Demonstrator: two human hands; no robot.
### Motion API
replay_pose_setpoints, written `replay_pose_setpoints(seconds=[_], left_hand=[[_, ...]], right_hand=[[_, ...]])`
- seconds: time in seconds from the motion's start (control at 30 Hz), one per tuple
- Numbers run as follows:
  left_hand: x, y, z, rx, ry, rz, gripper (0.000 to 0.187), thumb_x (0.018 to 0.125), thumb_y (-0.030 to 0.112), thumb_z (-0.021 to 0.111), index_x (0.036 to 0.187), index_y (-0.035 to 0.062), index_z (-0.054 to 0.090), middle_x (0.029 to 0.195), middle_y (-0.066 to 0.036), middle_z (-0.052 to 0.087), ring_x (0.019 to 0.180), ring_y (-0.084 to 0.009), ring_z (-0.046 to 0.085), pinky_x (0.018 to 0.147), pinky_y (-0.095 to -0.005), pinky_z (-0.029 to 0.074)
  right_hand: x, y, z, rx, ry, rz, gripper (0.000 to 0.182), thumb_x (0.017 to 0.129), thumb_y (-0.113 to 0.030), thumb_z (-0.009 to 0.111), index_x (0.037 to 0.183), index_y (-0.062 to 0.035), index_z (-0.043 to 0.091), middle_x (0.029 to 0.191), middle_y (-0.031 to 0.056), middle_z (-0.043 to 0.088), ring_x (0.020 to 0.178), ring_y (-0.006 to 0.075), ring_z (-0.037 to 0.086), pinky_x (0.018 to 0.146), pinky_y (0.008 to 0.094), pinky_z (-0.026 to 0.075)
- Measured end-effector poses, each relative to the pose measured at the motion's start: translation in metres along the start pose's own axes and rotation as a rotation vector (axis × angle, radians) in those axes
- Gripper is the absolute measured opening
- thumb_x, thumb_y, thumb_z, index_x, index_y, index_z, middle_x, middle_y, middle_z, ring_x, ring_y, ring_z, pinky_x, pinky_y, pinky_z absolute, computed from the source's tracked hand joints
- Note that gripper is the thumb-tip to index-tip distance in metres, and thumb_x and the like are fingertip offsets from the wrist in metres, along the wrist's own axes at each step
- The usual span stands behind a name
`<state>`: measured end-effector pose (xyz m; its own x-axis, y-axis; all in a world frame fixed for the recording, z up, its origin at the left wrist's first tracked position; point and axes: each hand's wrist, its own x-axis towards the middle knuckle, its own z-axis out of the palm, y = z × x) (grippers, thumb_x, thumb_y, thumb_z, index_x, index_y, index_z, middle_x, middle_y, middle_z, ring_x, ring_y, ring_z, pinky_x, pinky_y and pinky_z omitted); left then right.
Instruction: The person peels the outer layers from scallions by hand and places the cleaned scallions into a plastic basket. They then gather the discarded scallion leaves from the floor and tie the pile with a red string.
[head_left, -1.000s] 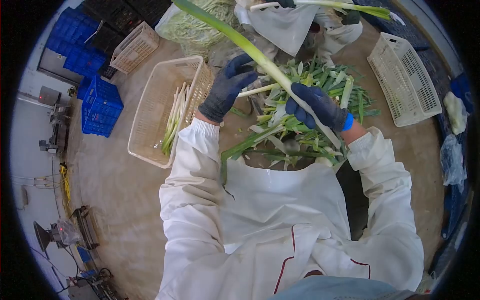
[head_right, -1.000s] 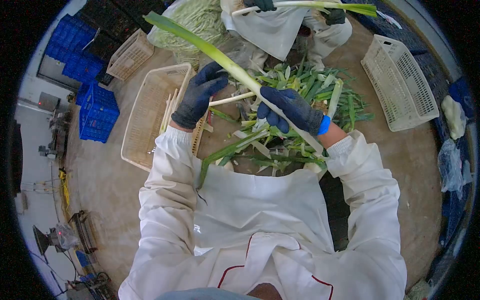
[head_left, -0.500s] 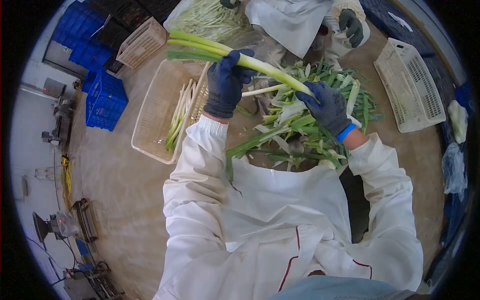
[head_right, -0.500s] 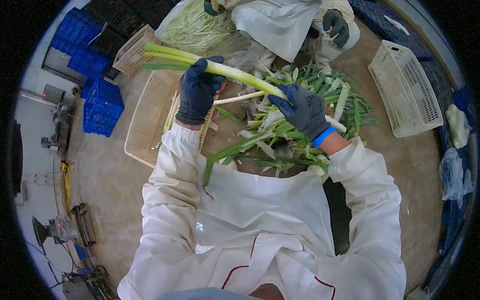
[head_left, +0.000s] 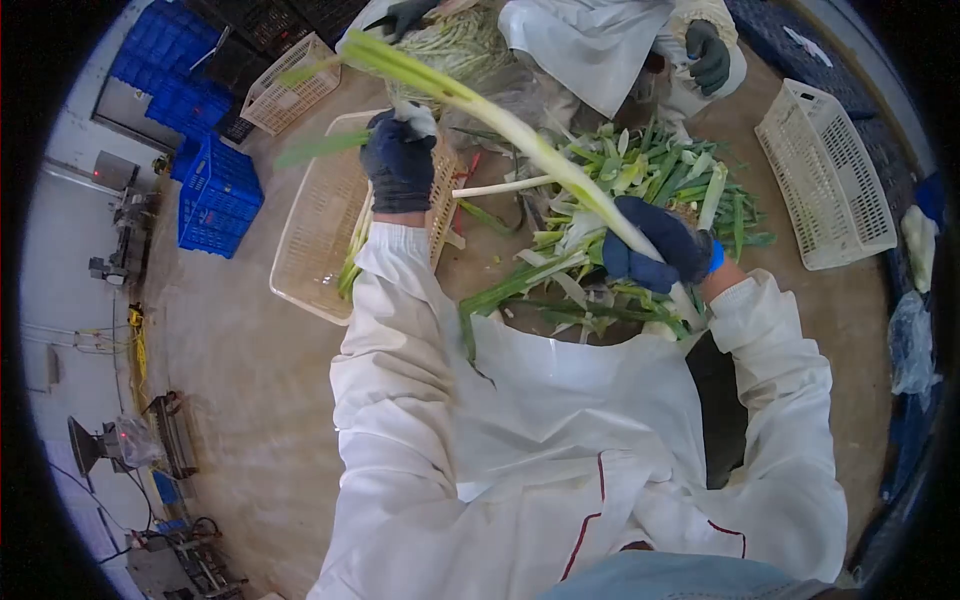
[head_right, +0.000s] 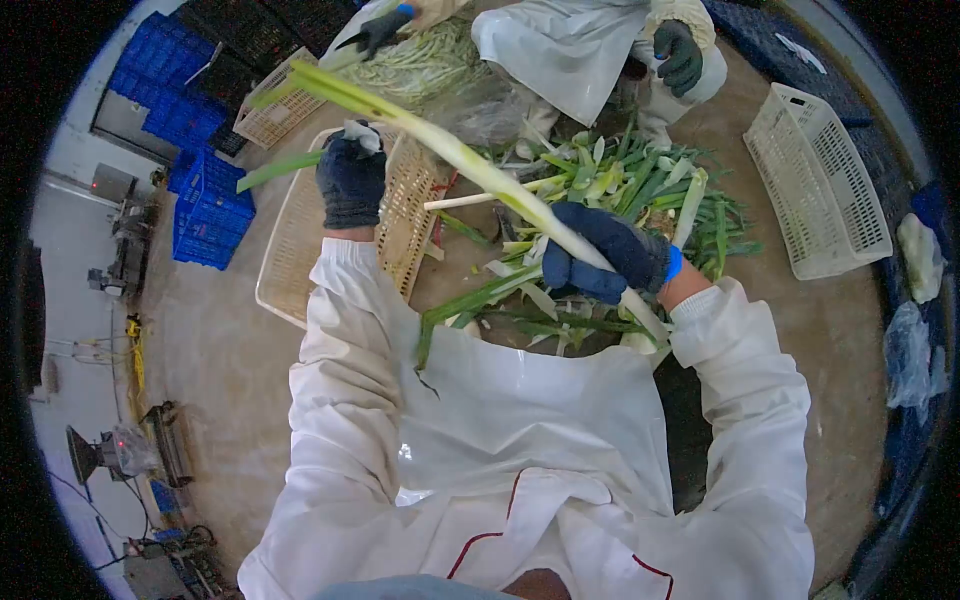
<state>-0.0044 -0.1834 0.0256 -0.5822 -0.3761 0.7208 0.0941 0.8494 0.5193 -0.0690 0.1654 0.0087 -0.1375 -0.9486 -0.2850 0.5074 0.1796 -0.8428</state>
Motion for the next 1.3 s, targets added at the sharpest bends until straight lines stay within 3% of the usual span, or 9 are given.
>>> replay_pose_setpoints(seconds=[0.03, 0.2, 0.27, 0.3, 0.63, 0.8, 0.9, 1.07, 1.3], left_hand=[[0.0, -0.007, -0.006, 0.241, -0.012, 0.06, 0.011, 0.076, 0.008, 0.063, 0.085, 0.0041, 0.065, 0.083, -0.013, 0.066, 0.074, -0.0289, 0.064, 0.068, -0.0356, 0.05], [-0.036, 0.025, 0.025, -0.779, -0.807, -0.793, 0.021, 0.081, 0.007, 0.06, 0.101, 0.0019, 0.063, 0.094, -0.009, 0.065, 0.084, -0.0185, 0.065, 0.07, -0.03, 0.053], [-0.041, 0.036, 0.031, -0.842, -0.954, -0.807, 0.028, 0.086, 0.011, 0.058, 0.112, 0.0016, 0.059, 0.1, -0.007, 0.063, 0.085, -0.015, 0.063, 0.068, -0.0262, 0.053], [-0.042, 0.038, 0.032, -0.728, -0.88, -0.565, 0.036, 0.088, 0.016, 0.058, 0.12, 0.0018, 0.053, 0.104, -0.006, 0.063, 0.083, -0.0121, 0.062, 0.068, -0.0247, 0.052], [-0.007, 0.047, 0.007, -1.092, -0.479, -0.615, 0.042, 0.09, 0.022, 0.051, 0.12, -0.0072, 0.051, 0.109, -0.017, 0.061, 0.086, -0.0177, 0.062, 0.068, -0.0271, 0.051], [0.01, -0.013, 0.005, -1.35, 0.159, -0.609, 0.035, 0.089, 0.027, 0.052, 0.11, -0.0003, 0.054, 0.101, -0.014, 0.062, 0.092, -0.0261, 0.061, 0.084, -0.0356, 0.05], [0.003, -0.057, 0.0, -0.956, 0.168, -0.536, 0.041, 0.092, 0.044, 0.047, 0.109, 0.0079, 0.056, 0.106, -0.008, 0.061, 0.09, -0.0236, 0.059, 0.074, -0.0345, 0.049], [-0.017, -0.004, 0.026, -1.485, -0.239, -0.913, 0.046, 0.091, 0.048, 0.045, 0.105, 0.0071, 0.062, 0.098, -0.012, 0.065, 0.086, -0.0264, 0.058, 0.07, -0.0351, 0.046], [-0.041, 0.102, 0.046, -0.991, -0.524, -0.671, 0.041, 0.094, 0.037, 0.049, 0.115, 0.0023, 0.058, 0.081, -0.008, 0.064, 0.064, -0.0144, 0.059, 0.059, -0.0267, 0.049]], right_hand=[[-0.002, -0.001, -0.002, -0.038, 0.012, -0.03, 0.067, 0.096, -0.053, 0.031, 0.075, 0.0029, 0.061, 0.04, 0.0029, 0.046, 0.026, 0.0093, 0.036, 0.028, 0.0229, 0.034], [-0.002, -0.01, -0.005, -0.09, 0.054, -0.048, 0.067, 0.095, -0.055, 0.031, 0.074, 0.002, 0.061, 0.04, 0.0033, 0.046, 0.027, 0.0096, 0.038, 0.029, 0.023, 0.034], [-0.003, -0.014, -0.004, -0.108, 0.074, -0.037, 0.067, 0.095, -0.054, 0.031, 0.075, 0.002, 0.062, 0.04, 0.0031, 0.046, 0.028, 0.0094, 0.038, 0.03, 0.0228, 0.034], [-0.003, -0.015, -0.002, -0.112, 0.087, -0.039, 0.067, 0.095, -0.054, 0.031, 0.075, 0.0021, 0.062, 0.039, 0.0028, 0.045, 0.028, 0.0091, 0.038, 0.03, 0.0226, 0.033], [0.002, -0.012, 0.0, -0.227, 0.164, 0.033, 0.061, 0.094, -0.051, 0.037, 0.078, 0.0012, 0.064, 0.051, 0.0035, 0.055, 0.034, 0.0094, 0.045, 0.034, 0.0215, 0.038], [0.003, -0.02, 0.007, -0.409, 0.326, 0.002, 0.047, 0.095, -0.042, 0.044, 0.082, -0.0019, 0.066, 0.059, 0.003, 0.059, 0.04, 0.0071, 0.049, 0.036, 0.021, 0.039], [0.006, -0.012, -0.002, -0.467, 0.424, -0.074, 0.037, 0.095, -0.035, 0.048, 0.088, -0.0039, 0.066, 0.062, 0.0024, 0.06, 0.044, 0.0057, 0.051, 0.04, 0.0203, 0.04], [0.015, -0.004, -0.005, -0.622, 0.611, -0.241, 0.037, 0.09, -0.041, 0.057, 0.092, -0.005, 0.066, 0.06, 0.0015, 0.059, 0.045, 0.0058, 0.051, 0.042, 0.0234, 0.041], [0.019, -0.001, -0.012, -1.257, 0.931, -0.687, 0.032, 0.082, -0.034, 0.066, 0.1, -0.0081, 0.064, 0.084, 0.0131, 0.063, 0.072, 0.0311, 0.063, 0.063, 0.041, 0.049]])
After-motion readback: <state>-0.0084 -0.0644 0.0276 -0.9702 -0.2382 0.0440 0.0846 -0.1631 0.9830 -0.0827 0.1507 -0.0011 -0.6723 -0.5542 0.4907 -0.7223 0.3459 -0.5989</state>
